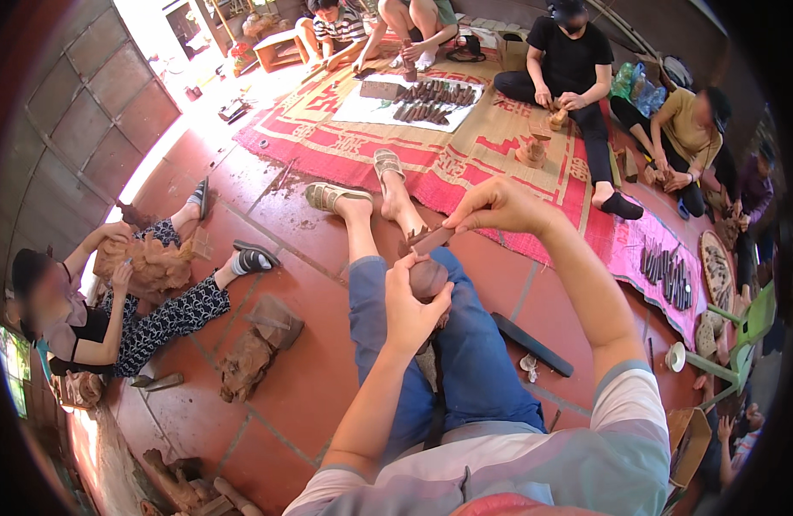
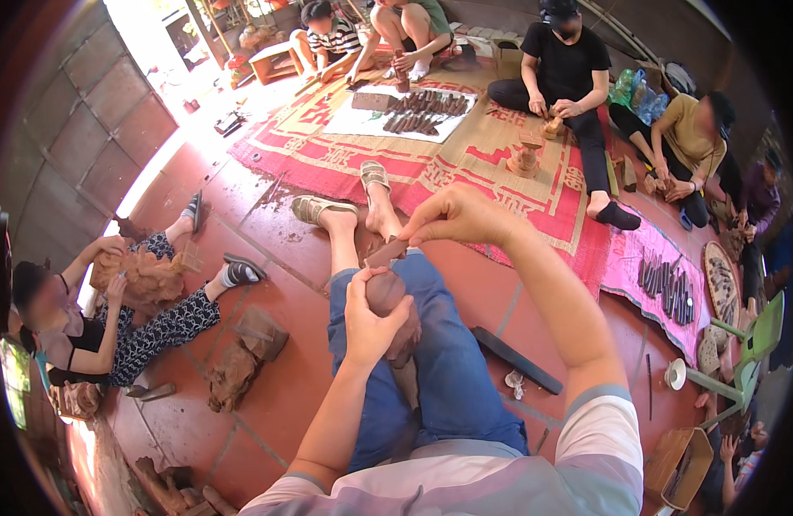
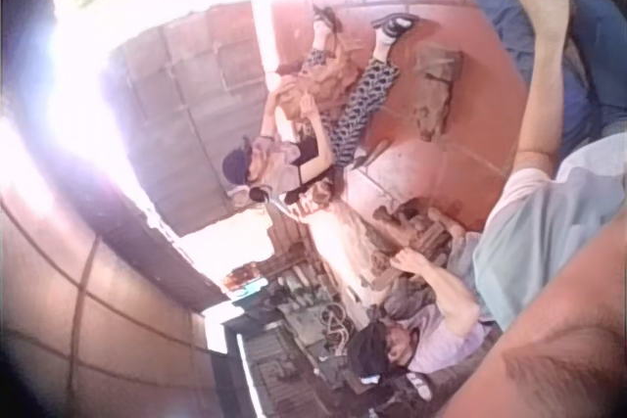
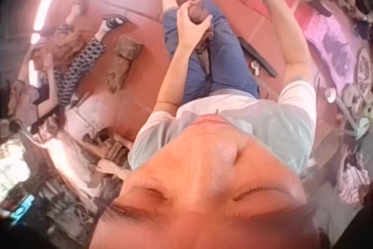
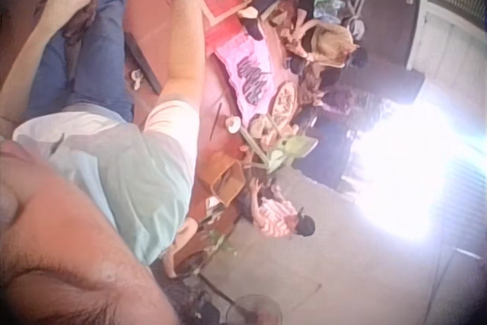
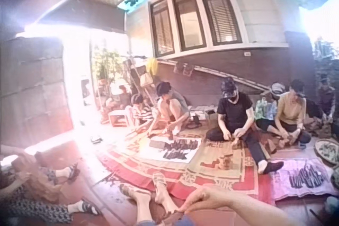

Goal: The person sits on the floor and carves a small piece of wood using a knife. They hold the wood in their left hand and use the knife in their right hand to shape it, occasionally rotating the piece to work on different sides.

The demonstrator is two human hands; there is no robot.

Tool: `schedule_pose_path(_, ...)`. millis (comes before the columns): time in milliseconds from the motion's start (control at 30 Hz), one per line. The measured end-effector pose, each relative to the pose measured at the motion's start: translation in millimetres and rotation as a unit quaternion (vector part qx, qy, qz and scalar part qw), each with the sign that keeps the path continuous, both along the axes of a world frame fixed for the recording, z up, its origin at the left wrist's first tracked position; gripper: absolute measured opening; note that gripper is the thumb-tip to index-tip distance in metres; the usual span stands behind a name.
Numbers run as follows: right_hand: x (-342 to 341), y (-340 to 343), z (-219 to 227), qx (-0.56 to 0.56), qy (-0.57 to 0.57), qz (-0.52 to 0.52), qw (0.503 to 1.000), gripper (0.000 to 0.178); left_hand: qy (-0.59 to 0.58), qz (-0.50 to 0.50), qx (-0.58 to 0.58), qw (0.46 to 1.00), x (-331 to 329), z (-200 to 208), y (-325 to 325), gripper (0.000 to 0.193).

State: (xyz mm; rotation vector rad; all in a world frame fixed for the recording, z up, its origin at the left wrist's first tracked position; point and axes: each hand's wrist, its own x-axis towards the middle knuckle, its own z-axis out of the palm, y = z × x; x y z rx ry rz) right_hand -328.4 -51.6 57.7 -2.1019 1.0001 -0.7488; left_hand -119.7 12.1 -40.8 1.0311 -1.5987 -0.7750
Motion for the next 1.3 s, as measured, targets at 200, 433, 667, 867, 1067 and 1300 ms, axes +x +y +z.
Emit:
schedule_pose_path(200,-64.6,2.9,14.4,-0.034,0.065,-0.215,0.974,0.011,0.032,-0.023,0.037,0.999,9.5,1.1,3.7,0.049)
schedule_pose_path(433,25.6,14.1,9.1,-0.297,0.133,-0.037,0.945,0.013,0.016,-0.002,0.035,0.999,10.2,9.3,6.0,0.047)
schedule_pose_path(667,-54.2,23.6,3.1,-0.150,-0.128,-0.270,0.942,0.012,0.026,-0.004,0.000,1.000,13.6,-3.5,2.8,0.047)
schedule_pose_path(867,23.5,23.6,-2.5,-0.246,-0.034,-0.021,0.969,0.019,0.044,0.003,0.068,0.997,4.3,13.5,9.1,0.047)
schedule_pose_path(1067,-45.7,26.4,-16.4,-0.135,-0.046,-0.153,0.978,0.017,0.012,0.002,0.012,1.000,1.4,4.0,4.6,0.046)
schedule_pose_path(1300,20.2,21.7,-0.8,-0.199,-0.052,-0.068,0.976,0.018,0.035,0.008,0.009,0.999,6.4,-0.5,1.6,0.047)
